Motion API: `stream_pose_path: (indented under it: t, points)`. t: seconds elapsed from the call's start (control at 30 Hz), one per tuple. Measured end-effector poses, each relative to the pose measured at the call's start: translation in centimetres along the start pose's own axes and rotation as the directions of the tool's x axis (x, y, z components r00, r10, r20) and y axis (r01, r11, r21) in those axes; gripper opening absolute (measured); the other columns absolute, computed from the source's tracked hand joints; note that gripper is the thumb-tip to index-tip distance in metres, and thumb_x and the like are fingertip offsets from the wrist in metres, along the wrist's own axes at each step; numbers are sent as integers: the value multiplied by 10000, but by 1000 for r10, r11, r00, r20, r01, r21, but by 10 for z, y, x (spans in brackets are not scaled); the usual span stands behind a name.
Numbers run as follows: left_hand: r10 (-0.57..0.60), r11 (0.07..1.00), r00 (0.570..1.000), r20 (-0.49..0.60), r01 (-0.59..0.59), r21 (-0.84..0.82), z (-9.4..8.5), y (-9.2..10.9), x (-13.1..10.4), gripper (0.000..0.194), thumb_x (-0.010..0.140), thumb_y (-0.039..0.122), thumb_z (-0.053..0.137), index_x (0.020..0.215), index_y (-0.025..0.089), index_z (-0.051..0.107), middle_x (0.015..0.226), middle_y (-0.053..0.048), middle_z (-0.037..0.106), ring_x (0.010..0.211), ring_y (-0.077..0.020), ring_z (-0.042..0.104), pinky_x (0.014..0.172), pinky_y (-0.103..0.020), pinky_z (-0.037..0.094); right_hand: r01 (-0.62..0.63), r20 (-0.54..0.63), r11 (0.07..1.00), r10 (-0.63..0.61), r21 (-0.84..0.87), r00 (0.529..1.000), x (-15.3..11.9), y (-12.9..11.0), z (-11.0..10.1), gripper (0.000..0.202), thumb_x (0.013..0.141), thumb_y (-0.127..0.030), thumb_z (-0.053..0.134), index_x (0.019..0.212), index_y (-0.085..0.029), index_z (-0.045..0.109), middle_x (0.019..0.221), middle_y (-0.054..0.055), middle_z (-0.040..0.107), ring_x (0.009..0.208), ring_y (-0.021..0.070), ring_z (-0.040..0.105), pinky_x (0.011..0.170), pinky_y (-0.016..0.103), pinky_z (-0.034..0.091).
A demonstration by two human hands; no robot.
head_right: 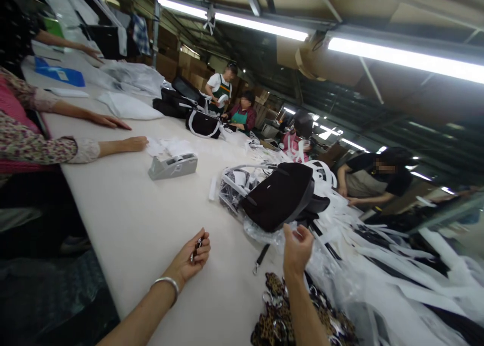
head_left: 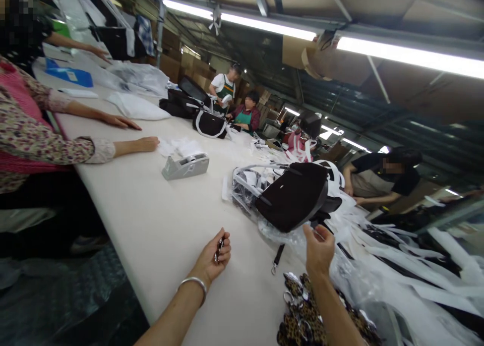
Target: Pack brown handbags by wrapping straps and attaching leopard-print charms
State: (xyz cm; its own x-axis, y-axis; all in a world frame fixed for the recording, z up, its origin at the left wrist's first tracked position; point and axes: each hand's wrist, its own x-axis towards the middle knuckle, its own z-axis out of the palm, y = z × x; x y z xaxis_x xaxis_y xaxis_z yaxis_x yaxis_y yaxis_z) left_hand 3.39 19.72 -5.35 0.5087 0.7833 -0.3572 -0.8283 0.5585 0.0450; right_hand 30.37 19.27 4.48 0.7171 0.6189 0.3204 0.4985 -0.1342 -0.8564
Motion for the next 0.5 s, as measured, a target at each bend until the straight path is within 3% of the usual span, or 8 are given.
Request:
stream_pose_path:
  t: [0.03, 0.1, 0.2, 0.27, 0.37, 0.5]
  points:
    - [-11, 999, 1000, 8, 10, 36, 2, 2, 6, 355, 1005, 335, 453, 750, 114, 563, 518, 50, 474, 309, -14, 361, 268, -114, 196, -55, 3, 998, 55, -1, 998, 13, 3, -2, 788, 701, -634, 688, 1293, -173, 450, 1320, 142, 538, 1145, 253, 584, 885, 331, 553]
    - [-32, 993, 999, 28, 28, 113, 6, 5, 18, 377, 992, 366, 479, 712, 122, 544, 496, 64, 437, 290, -14, 322, 266, -128, 158, -215, 185, 977, 210, 5, 960, 33, 5, 0, 906, 652, -652, 732, 1352, -192, 386, 1355, 160, 511, 1113, 268, 611, 758, 335, 598]
    - [-58, 978, 995, 86, 40, 204, 11, 9, 33, 410, 966, 394, 526, 650, 134, 506, 495, 69, 418, 284, -7, 283, 277, -135, 130, -353, 376, 936, 332, -14, 865, 57, 3, 16, 782, 642, -619, 761, 1248, -215, 475, 1197, 132, 621, 841, 237, 689, 573, 331, 599]
    - [-67, 972, 989, 130, 35, 233, 12, 13, 37, 427, 946, 420, 558, 631, 139, 487, 503, 72, 411, 288, -1, 256, 282, -137, 108, -373, 353, 928, 355, -18, 866, 75, 4, 28, 584, 668, -569, 757, 1074, -201, 555, 994, 98, 678, 666, 200, 668, 512, 319, 575]
    - [-38, 969, 982, 186, -9, 248, 9, 22, 41, 417, 915, 442, 606, 647, 147, 483, 517, 77, 415, 304, 1, 254, 288, -135, 111, -393, 231, 920, 379, 14, 896, 107, 9, 37, 351, 696, -416, 740, 888, -193, 550, 743, 44, 637, 551, 175, 600, 446, 294, 525]
    - [20, 977, 986, 166, -55, 207, 4, 30, 45, 392, 891, 422, 651, 667, 159, 466, 524, 86, 418, 315, 2, 266, 293, -131, 123, -289, 112, 939, 272, 186, 956, 153, 0, 19, 169, 744, -287, 632, 848, -199, 531, 700, 8, 599, 584, 163, 601, 485, 282, 532]
